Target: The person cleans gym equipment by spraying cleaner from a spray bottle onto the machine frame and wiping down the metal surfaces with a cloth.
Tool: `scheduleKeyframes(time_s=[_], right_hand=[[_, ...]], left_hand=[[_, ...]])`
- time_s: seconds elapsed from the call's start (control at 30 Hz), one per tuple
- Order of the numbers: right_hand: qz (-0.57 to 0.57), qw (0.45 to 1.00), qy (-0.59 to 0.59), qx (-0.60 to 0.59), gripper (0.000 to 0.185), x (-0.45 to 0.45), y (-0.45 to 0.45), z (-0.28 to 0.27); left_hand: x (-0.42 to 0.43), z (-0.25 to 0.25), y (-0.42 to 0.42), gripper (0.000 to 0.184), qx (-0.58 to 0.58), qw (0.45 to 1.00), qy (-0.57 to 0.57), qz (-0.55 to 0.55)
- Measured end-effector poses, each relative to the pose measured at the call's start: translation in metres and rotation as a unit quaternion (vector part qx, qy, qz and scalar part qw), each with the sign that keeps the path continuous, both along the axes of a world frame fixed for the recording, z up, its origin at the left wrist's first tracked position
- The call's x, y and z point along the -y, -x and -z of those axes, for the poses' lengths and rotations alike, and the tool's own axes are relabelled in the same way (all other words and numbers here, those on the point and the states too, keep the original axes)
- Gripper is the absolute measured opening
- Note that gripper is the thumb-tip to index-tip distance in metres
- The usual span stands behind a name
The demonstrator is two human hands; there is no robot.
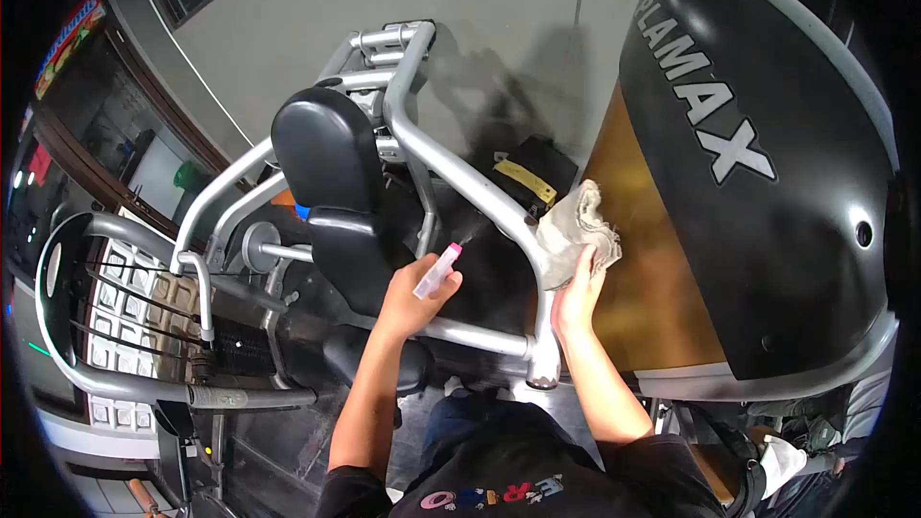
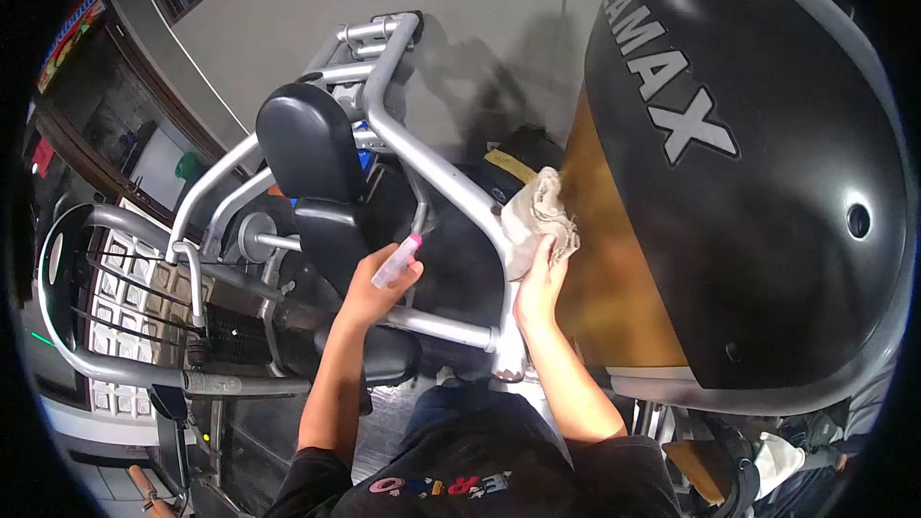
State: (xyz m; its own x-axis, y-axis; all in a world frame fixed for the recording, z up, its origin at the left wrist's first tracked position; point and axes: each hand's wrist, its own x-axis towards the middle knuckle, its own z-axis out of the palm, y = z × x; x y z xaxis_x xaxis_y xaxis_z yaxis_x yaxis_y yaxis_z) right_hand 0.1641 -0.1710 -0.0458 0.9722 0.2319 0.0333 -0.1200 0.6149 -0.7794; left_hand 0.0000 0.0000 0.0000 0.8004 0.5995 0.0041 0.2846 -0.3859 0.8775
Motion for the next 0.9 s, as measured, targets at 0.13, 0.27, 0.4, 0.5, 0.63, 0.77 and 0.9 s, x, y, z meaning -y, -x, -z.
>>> scheduleKeyframes(time_s=[0.13, 0.27, 0.4, 0.5, 0.63, 0.77, 0.9], right_hand=[[-0.001, 0.999, 0.02, 0.05, 0.052, 0.021, -0.03, 0.006], [-0.012, 1.0, -0.025, 0.009, 0.052, 0.009, -0.01, 0.012], [-0.009, 0.999, -0.02, 0.039, 0.051, 0.006, -0.014, 0.013], [0.007, 0.999, 0.0, 0.048, 0.051, 0.008, -0.012, 0.006], [0.023, 0.999, -0.021, 0.029, 0.052, 0.006, -0.015, 0.013], [0.026, 0.999, 0.01, 0.043, 0.05, 0.006, -0.012, 0.004], [0.029, 0.998, 0.017, 0.048, 0.05, 0.007, -0.012, 0.007]], left_hand=[[0.018, 0.008, -0.027, 0.031, 0.016, 1.0, -0.006, -0.015], [0.002, 0.006, -0.008, 0.03, 0.01, 1.0, 0.001, -0.005], [-0.01, 0.003, -0.015, 0.027, 0.094, 0.996, -0.009, 0.002], [-0.036, -0.016, -0.023, 0.02, 0.183, 0.983, -0.021, 0.024], [-0.047, -0.099, -0.024, 0.03, -0.054, 0.985, -0.142, 0.086], [-0.05, -0.14, -0.036, 0.032, -0.191, 0.922, -0.291, 0.167], [-0.06, -0.143, -0.049, 0.029, -0.249, 0.877, -0.365, 0.189]])
